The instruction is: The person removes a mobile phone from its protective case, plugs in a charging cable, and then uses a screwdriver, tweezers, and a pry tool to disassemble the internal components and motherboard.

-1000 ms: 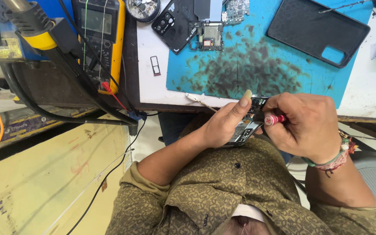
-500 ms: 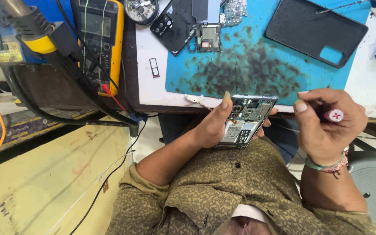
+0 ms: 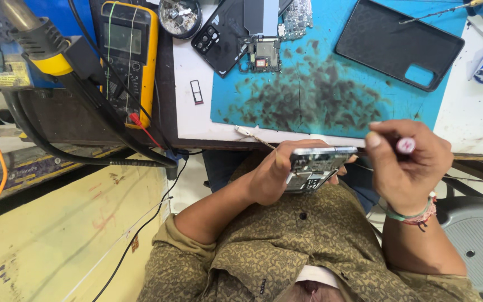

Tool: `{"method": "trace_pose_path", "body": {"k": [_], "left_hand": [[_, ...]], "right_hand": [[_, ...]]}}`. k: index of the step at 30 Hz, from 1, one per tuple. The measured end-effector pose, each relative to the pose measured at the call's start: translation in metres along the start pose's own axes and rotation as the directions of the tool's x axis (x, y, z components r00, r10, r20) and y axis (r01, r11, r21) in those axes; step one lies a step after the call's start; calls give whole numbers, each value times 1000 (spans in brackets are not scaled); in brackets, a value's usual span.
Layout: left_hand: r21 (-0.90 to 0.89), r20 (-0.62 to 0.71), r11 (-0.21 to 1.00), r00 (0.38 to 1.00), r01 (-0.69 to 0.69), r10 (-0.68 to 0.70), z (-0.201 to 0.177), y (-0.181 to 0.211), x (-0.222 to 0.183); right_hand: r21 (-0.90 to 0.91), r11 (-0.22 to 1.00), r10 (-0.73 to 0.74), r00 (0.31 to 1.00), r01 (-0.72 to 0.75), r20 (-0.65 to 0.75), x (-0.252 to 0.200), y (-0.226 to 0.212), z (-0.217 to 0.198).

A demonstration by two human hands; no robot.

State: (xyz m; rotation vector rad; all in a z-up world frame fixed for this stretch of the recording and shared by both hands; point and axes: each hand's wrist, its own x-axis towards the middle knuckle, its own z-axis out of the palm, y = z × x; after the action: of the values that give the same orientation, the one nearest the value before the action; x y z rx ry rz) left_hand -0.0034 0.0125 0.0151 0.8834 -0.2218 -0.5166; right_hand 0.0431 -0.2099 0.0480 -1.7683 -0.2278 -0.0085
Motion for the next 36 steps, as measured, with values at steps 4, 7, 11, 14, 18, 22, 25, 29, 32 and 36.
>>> {"method": "trace_pose_path", "body": {"k": [4,7,11,14,18,22,25,29,32,36], "left_hand": [[-451,-67,891,993,55,-95,3,-17,-3],[-584,-82,811,994,14,-76,2,-24,-1],[-605,-114,796,988,11,-100,4,-28,-2],[-621,-115,784,986,22,-118,2,-30,-3],[-633,-136,774,982,15,-130,0,-32,-2],[-569,-170,822,974,27,-149,-2,-31,-3],[-576,-202,815,958,52,-204,-1,-30,-3],[-547,-181,834,963,72,-202,-1,-28,-3],[-503,-161,860,969,84,-188,0,-28,-1],[-529,-115,845,980,76,-160,1,-32,-2]], "right_hand": [[51,998,-32,980,42,-197,1,4,2],[39,993,-96,953,112,-287,2,9,-4],[-3,987,-153,940,159,-305,1,16,-12],[-55,986,-166,956,158,-240,5,21,-10],[-292,956,-30,998,12,-58,22,21,-10],[-623,781,16,996,43,89,44,11,-6],[-695,697,-136,984,176,113,57,5,-8],[-786,544,-271,948,293,166,75,1,-17],[-791,499,-344,919,353,193,84,4,-21],[-763,507,-478,867,402,140,80,23,-34]]}}
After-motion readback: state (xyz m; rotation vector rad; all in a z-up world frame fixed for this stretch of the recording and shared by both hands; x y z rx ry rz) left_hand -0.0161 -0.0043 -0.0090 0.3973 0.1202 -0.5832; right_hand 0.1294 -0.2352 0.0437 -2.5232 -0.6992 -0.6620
